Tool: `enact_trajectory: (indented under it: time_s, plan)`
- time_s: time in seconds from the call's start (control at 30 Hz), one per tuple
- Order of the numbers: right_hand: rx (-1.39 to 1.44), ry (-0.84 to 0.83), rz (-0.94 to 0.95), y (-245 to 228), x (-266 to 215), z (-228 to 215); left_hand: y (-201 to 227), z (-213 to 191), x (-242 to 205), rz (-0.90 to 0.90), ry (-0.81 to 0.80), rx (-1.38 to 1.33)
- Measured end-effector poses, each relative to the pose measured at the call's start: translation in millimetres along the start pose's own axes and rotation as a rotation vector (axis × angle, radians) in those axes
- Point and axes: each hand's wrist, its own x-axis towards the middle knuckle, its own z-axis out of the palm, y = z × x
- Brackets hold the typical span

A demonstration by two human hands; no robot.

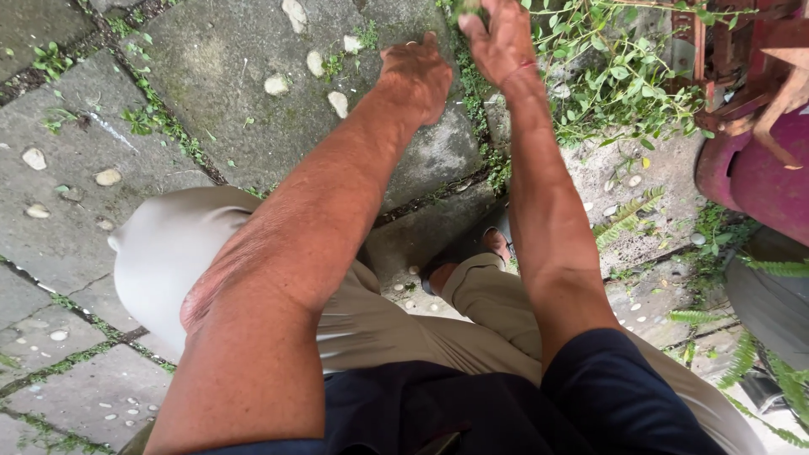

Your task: Manually pulling weeds from cracks between stone pavers and from around the base of a potted plant.

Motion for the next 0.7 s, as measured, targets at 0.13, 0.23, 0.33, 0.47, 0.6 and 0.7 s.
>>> enact_trajectory:
  time_s: [0.13, 0.23, 0.33, 0.47, 0.6, 0.7]
  plan:
    - [-0.148, -0.128, 0.016, 12.3, -11.8, -4.9, 9.9, -14.7, -10.9, 0.007, -0.014, 0.002]
    - [-0.385, -0.113, -0.159, 27.2, -18.4, 6.9, 14.8, -16.9, -11.9, -0.006, -0.037, 0.0]
    - [-0.454, -0.08, -0.138, 32.0, -20.3, 17.4, 14.1, -12.4, -6.5, -0.008, -0.073, 0.034]
    - [-0.348, -0.044, -0.127, 47.6, -17.8, 10.5, 13.1, -4.5, 2.8, 0.0, -0.061, 0.056]
    - [-0.085, -0.113, 0.012, 25.2, -29.0, -24.9, 12.9, 1.0, 6.0, 0.007, -0.02, 0.046]
    - [-0.148, -0.196, 0.058, 15.0, -37.0, -34.1, 18.1, -5.8, -1.6, 0.007, -0.046, 0.048]
